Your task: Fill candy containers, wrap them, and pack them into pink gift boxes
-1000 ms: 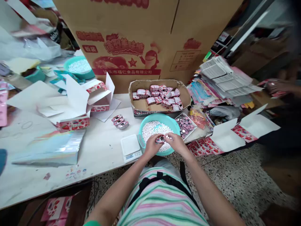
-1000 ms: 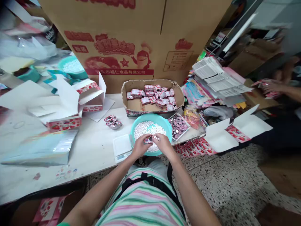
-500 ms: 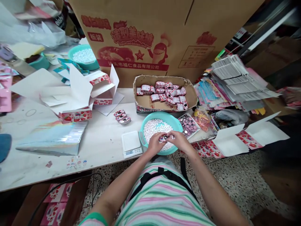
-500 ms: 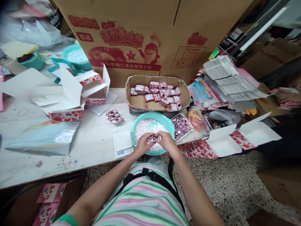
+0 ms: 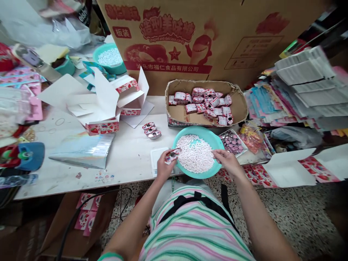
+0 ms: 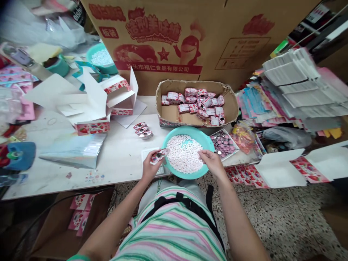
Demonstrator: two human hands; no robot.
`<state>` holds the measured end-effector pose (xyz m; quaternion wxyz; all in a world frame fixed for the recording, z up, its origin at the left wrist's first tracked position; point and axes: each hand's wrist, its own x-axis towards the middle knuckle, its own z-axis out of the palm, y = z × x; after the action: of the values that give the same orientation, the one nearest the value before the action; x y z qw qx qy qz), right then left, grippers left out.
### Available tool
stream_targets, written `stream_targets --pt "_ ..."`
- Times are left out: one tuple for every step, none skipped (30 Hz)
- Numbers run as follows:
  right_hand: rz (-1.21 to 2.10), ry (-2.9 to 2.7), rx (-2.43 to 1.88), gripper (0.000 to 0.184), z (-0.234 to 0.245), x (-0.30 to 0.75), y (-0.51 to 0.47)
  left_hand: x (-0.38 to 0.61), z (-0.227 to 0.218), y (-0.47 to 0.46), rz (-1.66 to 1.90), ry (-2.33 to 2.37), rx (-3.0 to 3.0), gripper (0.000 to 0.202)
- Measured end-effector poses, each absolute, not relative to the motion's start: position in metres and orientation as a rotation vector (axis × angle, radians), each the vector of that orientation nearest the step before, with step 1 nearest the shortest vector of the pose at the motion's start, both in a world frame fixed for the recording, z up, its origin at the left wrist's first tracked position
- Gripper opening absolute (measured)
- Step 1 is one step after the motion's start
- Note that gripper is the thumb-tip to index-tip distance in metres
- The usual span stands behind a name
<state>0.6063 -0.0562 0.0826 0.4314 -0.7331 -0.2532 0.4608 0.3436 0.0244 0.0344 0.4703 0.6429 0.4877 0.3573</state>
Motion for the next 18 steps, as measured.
stream_targets --pt "1.16 -0.6 -1.804 0.037 0.078 0.606 -0.059 0.326 0.028 0.027 0.874 1.279 1.571 0.036" --pt "1.171 -0.573 -1.786 0.037 0.073 0.605 -0.062 0.31 0.02 0.03 0.861 1.356 1.575 0.036" --pt "1.183 -0.552 -1.774 0.037 0.068 0.603 -0.065 0.296 0.011 0.033 0.839 1.424 1.59 0.036" --pt "1.195 -0.534 -1.767 0.037 0.063 0.601 -0.068 0.285 0.003 0.036 0.81 1.473 1.617 0.036" --pt "1.206 -0.517 -1.767 0.038 0.059 0.598 -0.07 0.276 -0.006 0.039 0.779 1.5 1.653 0.036" --pt "1.214 -0.504 -1.771 0.038 0.055 0.596 -0.071 0.27 -0.014 0.041 0.749 1.505 1.694 0.036" --pt "1.218 -0.492 -1.779 0.039 0.052 0.594 -0.072 0.267 -0.021 0.043 0.721 1.494 1.733 0.035" --pt "1.218 -0.484 -1.788 0.039 0.05 0.592 -0.073 0.265 -0.027 0.045 0.698 1.477 1.763 0.035" --pt "1.215 -0.476 -1.798 0.039 0.049 0.59 -0.074 0.264 -0.032 0.047 0.678 1.459 1.785 0.034" --pt "1.208 -0.471 -1.805 0.038 0.048 0.589 -0.075 0.264 -0.036 0.048 0.666 1.447 1.796 0.033" --pt "1.198 -0.467 -1.81 0.038 0.048 0.587 -0.075 0.265 -0.04 0.049 0.659 1.442 1.801 0.033" --pt "1.184 -0.463 -1.816 0.037 0.048 0.586 -0.076 0.266 -0.043 0.05 0.658 1.438 1.803 0.033" --pt "1.166 -0.459 -1.823 0.037 0.049 0.585 -0.077 0.266 -0.045 0.051 0.659 1.433 1.806 0.034" --pt "1.144 -0.452 -1.829 0.036 0.049 0.585 -0.078 0.267 -0.048 0.052 0.66 1.429 1.81 0.034" --pt "1.12 -0.443 -1.835 0.036 0.049 0.584 -0.079 0.267 -0.05 0.053 0.661 1.427 1.814 0.035" --pt "1.096 -0.432 -1.842 0.036 0.049 0.583 -0.08 0.267 -0.052 0.054 0.662 1.426 1.819 0.035" --pt "1.072 -0.419 -1.848 0.037 0.049 0.583 -0.082 0.267 -0.055 0.056 0.66 1.423 1.828 0.035" --pt "1.052 -0.408 -1.852 0.037 0.049 0.582 -0.083 0.267 -0.057 0.057 0.659 1.417 1.837 0.034"
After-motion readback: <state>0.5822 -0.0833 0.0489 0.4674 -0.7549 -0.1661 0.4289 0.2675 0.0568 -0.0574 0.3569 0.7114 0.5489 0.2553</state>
